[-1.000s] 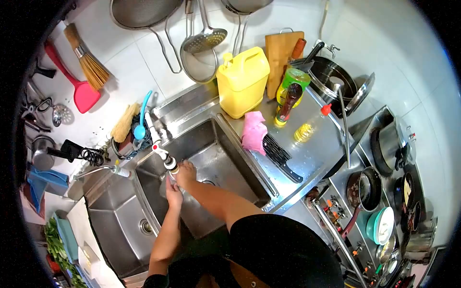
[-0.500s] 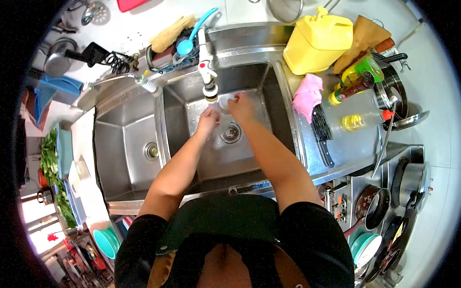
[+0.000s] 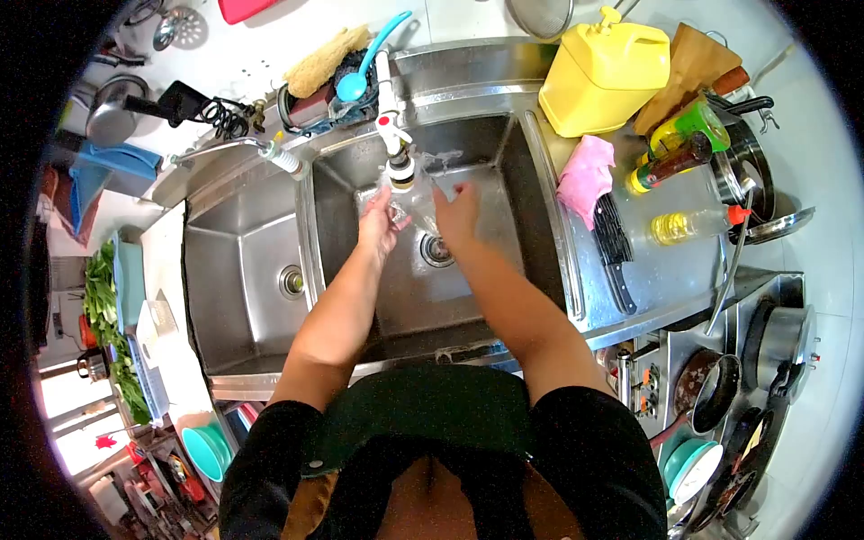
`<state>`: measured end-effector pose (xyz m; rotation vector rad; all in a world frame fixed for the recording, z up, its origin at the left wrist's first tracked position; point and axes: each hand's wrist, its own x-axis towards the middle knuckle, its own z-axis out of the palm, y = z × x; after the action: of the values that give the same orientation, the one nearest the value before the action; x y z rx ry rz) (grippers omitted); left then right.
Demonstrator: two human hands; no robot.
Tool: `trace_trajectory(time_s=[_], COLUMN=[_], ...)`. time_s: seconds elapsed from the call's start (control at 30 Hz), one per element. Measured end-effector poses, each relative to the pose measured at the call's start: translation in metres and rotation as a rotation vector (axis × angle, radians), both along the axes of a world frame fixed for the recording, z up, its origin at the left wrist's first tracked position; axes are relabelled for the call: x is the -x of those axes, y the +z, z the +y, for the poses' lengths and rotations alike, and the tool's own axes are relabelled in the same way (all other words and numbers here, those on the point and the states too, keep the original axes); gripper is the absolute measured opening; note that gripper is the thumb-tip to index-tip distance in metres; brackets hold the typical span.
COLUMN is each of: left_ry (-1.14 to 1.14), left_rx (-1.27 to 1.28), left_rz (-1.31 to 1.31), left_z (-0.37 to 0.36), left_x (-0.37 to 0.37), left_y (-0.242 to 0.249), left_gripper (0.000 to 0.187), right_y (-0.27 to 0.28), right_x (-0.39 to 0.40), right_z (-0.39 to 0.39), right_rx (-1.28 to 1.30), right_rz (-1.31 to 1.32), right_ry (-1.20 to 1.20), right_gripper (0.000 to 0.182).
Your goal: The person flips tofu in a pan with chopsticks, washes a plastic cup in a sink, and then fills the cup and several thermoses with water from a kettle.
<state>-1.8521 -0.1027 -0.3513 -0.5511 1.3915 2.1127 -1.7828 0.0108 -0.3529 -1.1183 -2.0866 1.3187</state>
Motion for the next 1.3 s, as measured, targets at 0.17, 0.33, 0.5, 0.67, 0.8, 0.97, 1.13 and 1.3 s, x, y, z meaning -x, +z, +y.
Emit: trace_trajectory(time_s=[0.17, 0.33, 0.5, 0.67, 0.8, 0.97, 1.13, 1.3], left_ry=[-0.353, -0.507, -0.325, -0.536, -0.439, -0.488, -0.610, -0.224], left_rx=[0.175, 0.503, 0.606, 0.838, 0.771, 1.191, 1.031, 0.240], left_rz=[0.315, 0.804, 0.660, 0.384, 0.364, 0.700, 0.329, -0.143], left_z=[0.004, -0.004, -0.001, 0.016, 0.013, 0.016, 0.006, 0.000], left_x=[-0.008, -0.002, 0.029, 0.024, 0.023, 0.013, 0.015, 0.011], left_y=[-0.035, -0.050, -0.028, 0.014, -0.022, -0.012, 0.008, -0.077], left_gripper=[0.011, 0.012, 0.022, 0.028, 0.035, 0.052, 0.048, 0.034], right_y=[-0.009, -0.060, -0.034, -0.024, -0.017, -0.026, -0.013, 0.003], right_x=[0.014, 0.033, 0.010, -0.015, -0.019, -0.018, -0.018, -0.023], right_z=[-0.036, -0.029, -0.033, -0.027, -0.018, -0.017, -0.018, -0.017], right_rx=[0.575, 0.633, -0.003, -0.070, -0.280, -0.507, -0.698, -0.859], right_rz=[0.352, 0.125, -0.034, -0.043, -0.050, -0.055, -0.094, -0.256], right_ry=[0.505, 0.094, 0.408, 0.464, 0.467, 0.493, 0.521, 0.761], right_gripper=[0.019, 0.025, 0.022, 0.021, 0.018, 0.016, 0.014, 0.003])
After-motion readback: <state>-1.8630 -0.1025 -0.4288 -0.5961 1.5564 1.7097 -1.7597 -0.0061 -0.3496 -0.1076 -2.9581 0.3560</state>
